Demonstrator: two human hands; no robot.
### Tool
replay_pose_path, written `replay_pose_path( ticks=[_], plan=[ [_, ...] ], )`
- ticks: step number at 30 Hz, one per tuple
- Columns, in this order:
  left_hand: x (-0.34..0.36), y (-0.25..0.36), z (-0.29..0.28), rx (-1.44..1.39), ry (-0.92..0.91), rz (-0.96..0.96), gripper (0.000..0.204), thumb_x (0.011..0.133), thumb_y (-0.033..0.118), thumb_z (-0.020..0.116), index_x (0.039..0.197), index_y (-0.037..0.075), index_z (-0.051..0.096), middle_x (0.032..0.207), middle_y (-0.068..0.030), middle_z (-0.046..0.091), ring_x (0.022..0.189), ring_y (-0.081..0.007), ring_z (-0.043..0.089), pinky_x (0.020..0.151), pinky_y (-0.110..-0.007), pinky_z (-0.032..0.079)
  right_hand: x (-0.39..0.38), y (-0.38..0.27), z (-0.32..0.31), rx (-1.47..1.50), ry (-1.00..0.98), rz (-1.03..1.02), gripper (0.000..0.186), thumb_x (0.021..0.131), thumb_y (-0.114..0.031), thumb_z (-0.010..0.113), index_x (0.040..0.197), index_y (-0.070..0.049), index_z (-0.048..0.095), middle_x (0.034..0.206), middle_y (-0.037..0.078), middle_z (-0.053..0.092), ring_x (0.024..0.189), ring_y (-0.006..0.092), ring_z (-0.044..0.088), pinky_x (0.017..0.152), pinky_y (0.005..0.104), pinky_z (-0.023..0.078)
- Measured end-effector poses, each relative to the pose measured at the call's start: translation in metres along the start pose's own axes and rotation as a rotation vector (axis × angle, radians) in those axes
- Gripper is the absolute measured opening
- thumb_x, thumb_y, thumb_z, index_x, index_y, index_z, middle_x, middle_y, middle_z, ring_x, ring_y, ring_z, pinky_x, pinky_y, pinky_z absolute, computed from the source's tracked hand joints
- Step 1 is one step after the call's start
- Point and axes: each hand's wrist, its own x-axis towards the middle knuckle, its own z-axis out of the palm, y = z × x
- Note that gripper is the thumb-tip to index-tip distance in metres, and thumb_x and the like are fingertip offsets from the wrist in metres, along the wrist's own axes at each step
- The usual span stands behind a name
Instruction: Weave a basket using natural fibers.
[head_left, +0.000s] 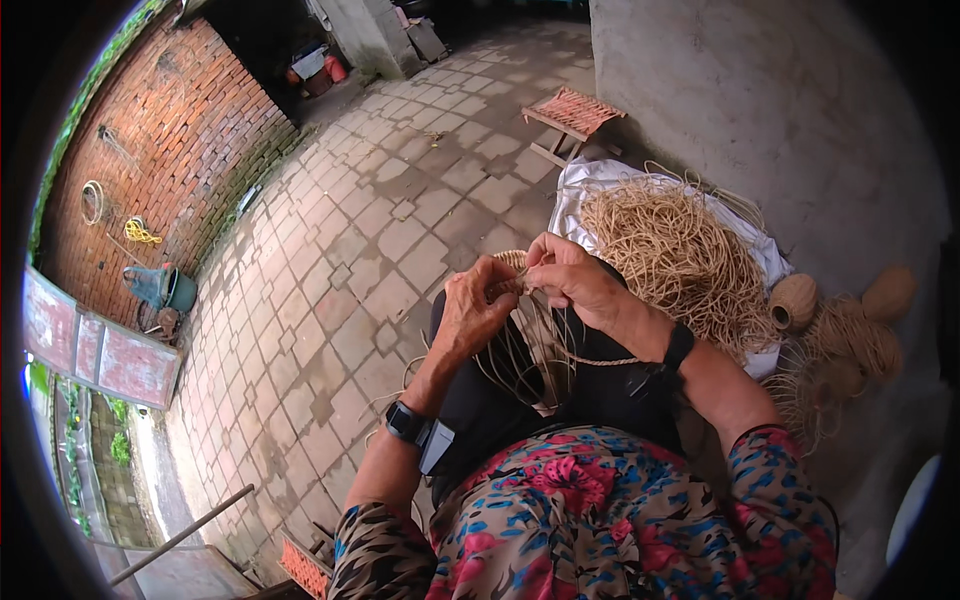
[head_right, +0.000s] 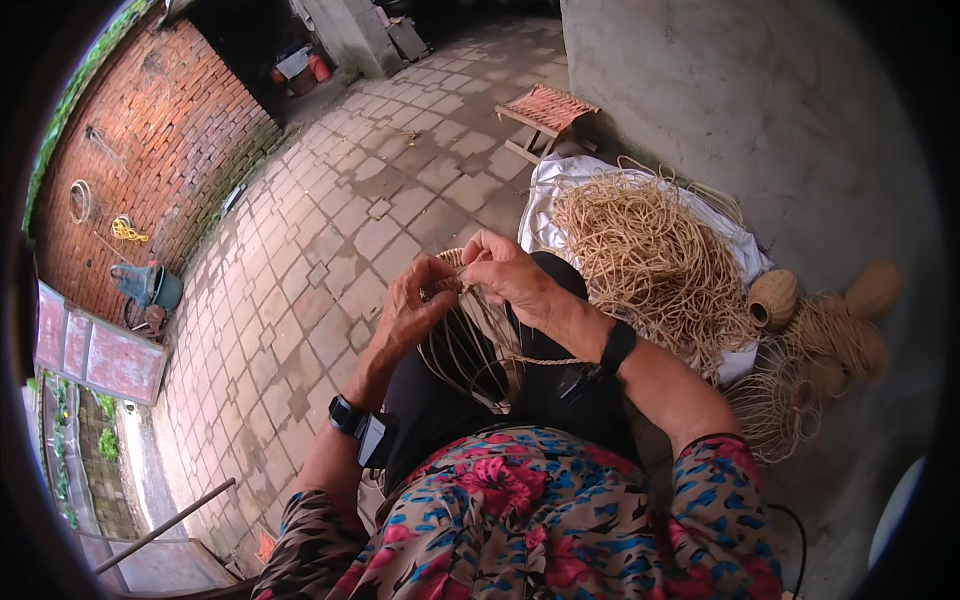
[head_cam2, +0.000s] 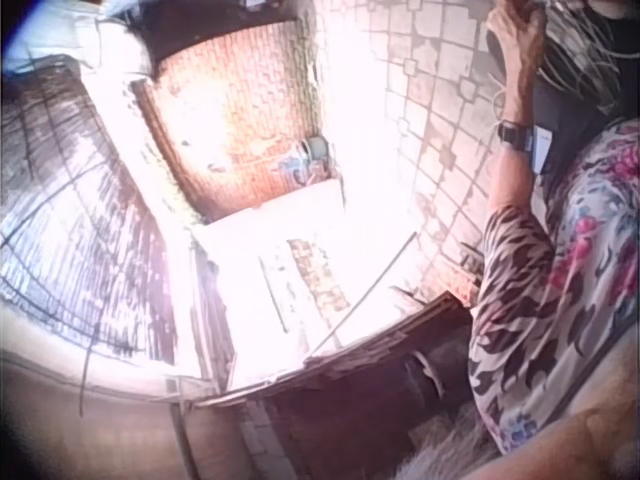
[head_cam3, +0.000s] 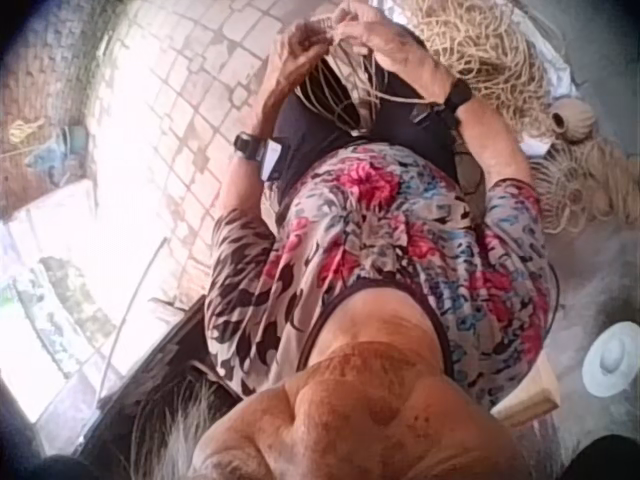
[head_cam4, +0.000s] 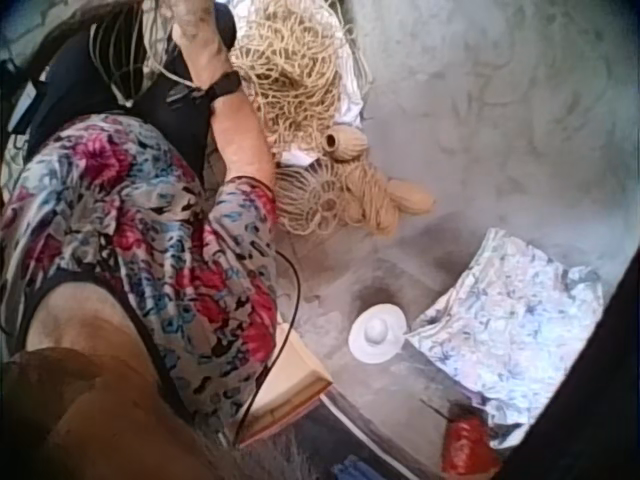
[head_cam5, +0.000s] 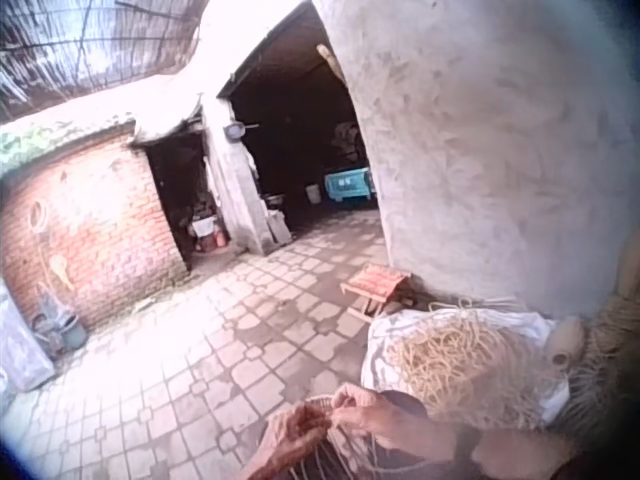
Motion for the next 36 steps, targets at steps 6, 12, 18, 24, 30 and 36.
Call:
replay_pose_path(
  ticks=[6, 12, 18, 24, 30, 36],
  plan=[
    [-0.002, 0.0, 0.003, 0.054, 0.041, 0.039, 0.023, 0.076, 0.01, 0.066, 0.096, 0.0, 0.06, 0.086, -0.0087, 0.067, 0.083, -0.017, 0.064, 0.078, -0.031, 0.05, -0.002, 0.003, -0.009, 0.149, -0.13, 0.147, 0.018, 0.081, -0.007, 0.062, 0.091, -0.011, 0.048, 0.077, -0.004, 0.048, 0.054, 0.0005, 0.038, 0.044, 0.0167, 0.029],
    [-0.001, 0.004, 0.0, -0.047, 0.018, 0.056, 0.021, 0.078, 0.009, 0.062, 0.097, -0.001, 0.06, 0.087, -0.0095, 0.067, 0.082, -0.0174, 0.064, 0.078, -0.03, 0.05, 0.001, -0.036, 0.005, 0.19, -0.068, -0.071, 0.017, 0.083, -0.006, 0.06, 0.094, -0.01, 0.047, 0.078, 0.0, 0.052, 0.054, 0.0024, 0.038, 0.046, 0.0181, 0.033],
    [0.002, -0.003, -0.002, -0.103, -0.021, -0.032, 0.019, 0.079, 0.007, 0.058, 0.095, -0.002, 0.062, 0.087, -0.0089, 0.068, 0.083, -0.0156, 0.063, 0.078, -0.029, 0.049, 0.002, -0.054, -0.009, -0.449, 0.208, -0.297, 0.014, 0.087, -0.013, 0.062, 0.094, -0.006, 0.051, 0.08, 0.003, 0.054, 0.06, 0.0055, 0.047, 0.053, 0.0224, 0.041],
    [0.005, 0.0, -0.002, -0.225, -0.041, -0.084, 0.02, 0.077, 0.008, 0.058, 0.093, -0.002, 0.062, 0.085, -0.0088, 0.069, 0.081, -0.0148, 0.064, 0.076, -0.028, 0.049, -0.004, -0.002, -0.022, -0.962, 0.092, -0.482, 0.014, 0.086, -0.014, 0.066, 0.089, -0.002, 0.061, 0.083, 0.001, 0.055, 0.077, 0.009, 0.053, 0.072, 0.0272, 0.045],
    [0.004, -0.001, -0.006, -0.283, -0.048, -0.098, 0.018, 0.078, 0.007, 0.058, 0.093, -0.002, 0.062, 0.088, -0.0078, 0.068, 0.084, -0.0137, 0.063, 0.078, -0.027, 0.049, 0.004, -0.047, -0.007, -0.341, -0.084, -0.275, 0.027, 0.092, -0.029, 0.058, 0.078, -0.005, 0.059, 0.076, -0.001, 0.057, 0.078, 0.0059, 0.051, 0.073, 0.022, 0.041],
    [0.006, -0.002, -0.004, -0.182, -0.044, -0.062, 0.017, 0.078, 0.005, 0.06, 0.094, -0.001, 0.061, 0.086, -0.0082, 0.069, 0.084, -0.0148, 0.065, 0.079, -0.029, 0.05, -0.006, -0.018, -0.007, -0.957, 0.255, -0.553, 0.016, 0.083, -0.015, 0.067, 0.086, -0.002, 0.058, 0.079, 0.006, 0.057, 0.073, 0.0173, 0.056, 0.069, 0.0312, 0.047]
  ],
)
